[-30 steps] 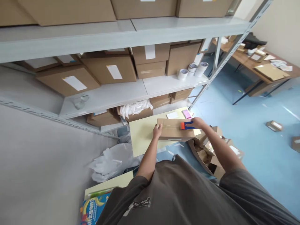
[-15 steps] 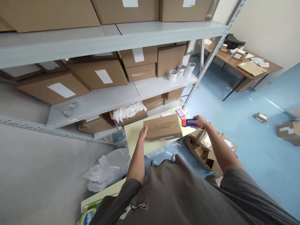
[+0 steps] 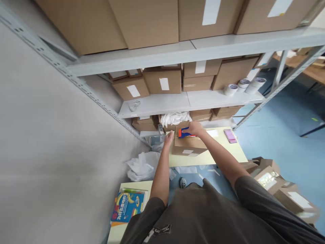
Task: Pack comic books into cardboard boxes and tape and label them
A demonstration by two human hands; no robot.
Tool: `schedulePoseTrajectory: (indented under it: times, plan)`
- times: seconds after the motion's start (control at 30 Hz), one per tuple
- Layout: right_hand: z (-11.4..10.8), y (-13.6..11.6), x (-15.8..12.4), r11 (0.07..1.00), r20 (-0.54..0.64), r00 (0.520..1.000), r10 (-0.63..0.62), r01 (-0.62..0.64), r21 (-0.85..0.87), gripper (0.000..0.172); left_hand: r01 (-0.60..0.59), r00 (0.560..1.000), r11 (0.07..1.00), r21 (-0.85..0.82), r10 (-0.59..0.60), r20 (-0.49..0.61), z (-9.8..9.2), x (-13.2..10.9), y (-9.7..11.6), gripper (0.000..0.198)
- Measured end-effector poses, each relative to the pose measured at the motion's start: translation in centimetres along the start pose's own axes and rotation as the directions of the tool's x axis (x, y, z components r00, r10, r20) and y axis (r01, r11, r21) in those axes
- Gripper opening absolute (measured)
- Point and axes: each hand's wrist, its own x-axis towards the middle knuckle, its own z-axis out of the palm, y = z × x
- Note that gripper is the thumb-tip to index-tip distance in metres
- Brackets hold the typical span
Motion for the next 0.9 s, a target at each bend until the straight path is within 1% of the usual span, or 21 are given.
schedulePoseTrajectory:
  times: [0.07,0.1,0.17,0.23,0.33,0.4,0.43,0.47,0.5,0.57,0.6,0.63,0.7,0.73,0.77,0.8,0.83,0.87,0.9]
  plan:
    - [0.9,-2.4,0.4,1.000,0.002,1.000,-0.005,0.005,-0.012,0.066,-0.004,0.999,0.999,-0.053,0.006,0.040,0.0,-0.6,0.3,0.059]
    - [1.3,-3.1,0.5,1.000,0.005,1.000,-0.004,0.004,-0.016,0.067,0.003,0.998,0.998,-0.065,0.001,0.058,0.1,-1.0,0.3,0.059]
    - [1.8,-3.7,0.5,1.000,0.023,1.000,0.005,-0.004,-0.021,0.067,0.018,0.997,0.998,-0.058,-0.014,0.070,0.5,-1.7,0.3,0.058]
    - [1.9,-3.6,0.3,0.999,0.048,0.998,0.027,-0.026,-0.021,0.068,0.035,0.997,0.999,-0.028,-0.033,0.067,1.1,-2.1,0.5,0.057]
    - [1.7,-3.0,0.0,0.999,0.066,0.997,0.049,-0.048,-0.014,0.065,0.026,0.997,0.999,0.040,-0.029,0.072,2.1,-2.3,1.2,0.055]
    - [1.4,-1.9,-0.4,0.999,0.081,0.996,0.040,-0.040,-0.005,0.062,0.024,0.997,0.994,0.108,-0.032,0.075,2.7,-2.2,1.9,0.054]
    - [1.3,-0.9,-0.7,1.000,0.089,0.996,0.029,-0.029,0.000,0.061,0.028,0.997,0.989,0.148,-0.038,0.066,3.1,-2.2,2.2,0.054]
    - [1.1,0.6,-1.0,1.000,0.094,0.995,0.016,-0.016,0.002,0.061,0.035,0.997,0.982,0.186,-0.046,0.055,3.4,-2.2,2.5,0.053]
    - [0.8,2.5,-1.4,1.000,0.094,0.996,0.005,-0.005,-0.001,0.061,0.040,0.998,0.976,0.216,-0.051,0.046,3.6,-2.2,2.7,0.054]
    - [-0.1,8.1,-2.7,0.999,0.076,0.997,0.019,-0.017,-0.029,0.061,0.040,0.998,0.967,0.250,-0.052,0.042,4.0,-2.1,2.8,0.055]
    - [-0.6,11.4,-3.6,0.997,0.070,0.996,0.063,-0.059,-0.057,0.061,0.037,0.998,0.966,0.257,-0.050,0.046,4.1,-2.1,2.8,0.056]
    - [-1.2,15.0,-4.6,0.987,0.062,0.989,0.138,-0.132,-0.089,0.060,0.029,0.998,0.964,0.263,-0.043,0.046,4.2,-2.0,2.7,0.055]
    - [-2.2,21.6,-6.9,0.951,0.054,0.958,0.283,-0.273,-0.148,0.057,0.028,0.999,0.959,0.282,-0.036,0.021,4.3,-1.6,2.5,0.053]
    - [-2.5,24.3,-7.9,0.932,0.050,0.940,0.339,-0.327,-0.157,0.056,0.031,0.999,0.957,0.287,-0.038,0.021,4.3,-1.4,2.5,0.052]
    - [-2.7,26.2,-8.6,0.921,0.050,0.928,0.369,-0.359,-0.150,0.055,0.026,0.999,0.957,0.288,-0.035,0.024,4.4,-1.2,2.4,0.052]
    - [-2.7,27.5,-9.0,0.916,0.046,0.921,0.386,-0.377,-0.140,0.056,0.027,0.999,0.957,0.289,-0.036,0.027,4.4,-1.0,2.4,0.052]
    - [-2.4,28.0,-9.1,0.913,0.035,0.919,0.393,-0.385,-0.133,0.056,0.028,0.999,0.957,0.290,-0.037,0.028,4.4,-0.8,2.5,0.052]
    - [-1.9,27.8,-8.8,0.915,0.016,0.922,0.388,-0.383,-0.129,0.058,0.028,0.999,0.956,0.292,-0.038,0.029,4.4,-0.6,2.5,0.052]
    - [-1.1,27.2,-8.2,0.915,0.000,0.922,0.386,-0.383,-0.124,0.059,0.030,0.999,0.955,0.294,-0.040,0.029,4.4,-0.6,2.6,0.052]
